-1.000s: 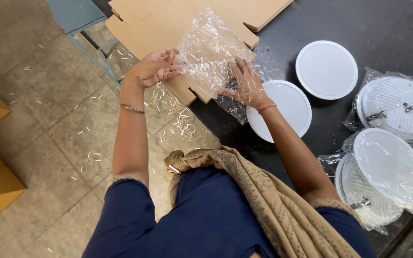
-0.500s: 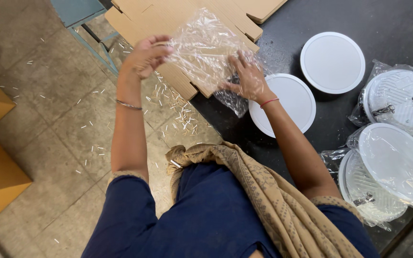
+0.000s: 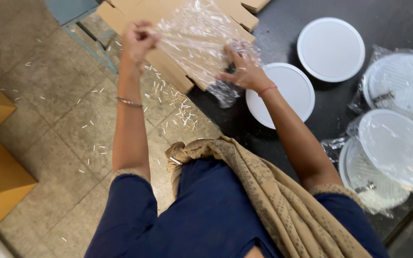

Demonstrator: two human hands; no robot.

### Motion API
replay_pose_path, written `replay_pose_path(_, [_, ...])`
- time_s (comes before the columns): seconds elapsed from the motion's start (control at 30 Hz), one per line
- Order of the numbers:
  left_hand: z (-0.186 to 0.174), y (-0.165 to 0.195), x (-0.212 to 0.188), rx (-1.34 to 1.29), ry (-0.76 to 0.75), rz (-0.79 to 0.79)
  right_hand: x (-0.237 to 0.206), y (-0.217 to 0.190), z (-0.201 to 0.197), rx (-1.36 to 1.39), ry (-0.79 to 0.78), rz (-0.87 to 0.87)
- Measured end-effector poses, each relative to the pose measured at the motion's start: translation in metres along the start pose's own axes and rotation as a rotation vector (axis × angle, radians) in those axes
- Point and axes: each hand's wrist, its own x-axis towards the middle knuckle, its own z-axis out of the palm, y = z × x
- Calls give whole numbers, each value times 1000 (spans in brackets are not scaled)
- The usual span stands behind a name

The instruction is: The person wraps round LED ceiling light fixtures in clear plastic film at a workbench, smoothing the film over each unit. They then unfold and assemble a cardboard box, insert a white inner box, and place a wrapped fixture into the box.

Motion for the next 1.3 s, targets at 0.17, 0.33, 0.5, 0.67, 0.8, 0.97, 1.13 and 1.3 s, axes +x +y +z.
replay_pose_path(0.17, [21,5,-4,703,93,522,-11,2,-25,174,75,-27])
replay_pose_path(0.33, [108,0,-98,872,-385,514,-110,-42,-65,263,85,122])
replay_pose_path(0.5, [150,6,-116,1108,-386,622,-201,-59,-89,-85,68,141])
replay_pose_path(0.67, [153,3,-101,1051,-354,717,-220,-49,-74,-253,60,182])
replay_pose_path(0.8, [160,-8,-96,1025,-359,763,-216,-45,-66,-272,124,138])
replay_pose_path(0.97, [163,-10,-86,1140,-256,748,-221,-49,-80,-198,342,207])
replay_pose_path(1.13, [171,3,-86,995,-272,645,-243,-37,-96,737,701,753])
replay_pose_path(1.3, [192,17,-111,984,-329,594,-268,-21,-80,1532,866,706])
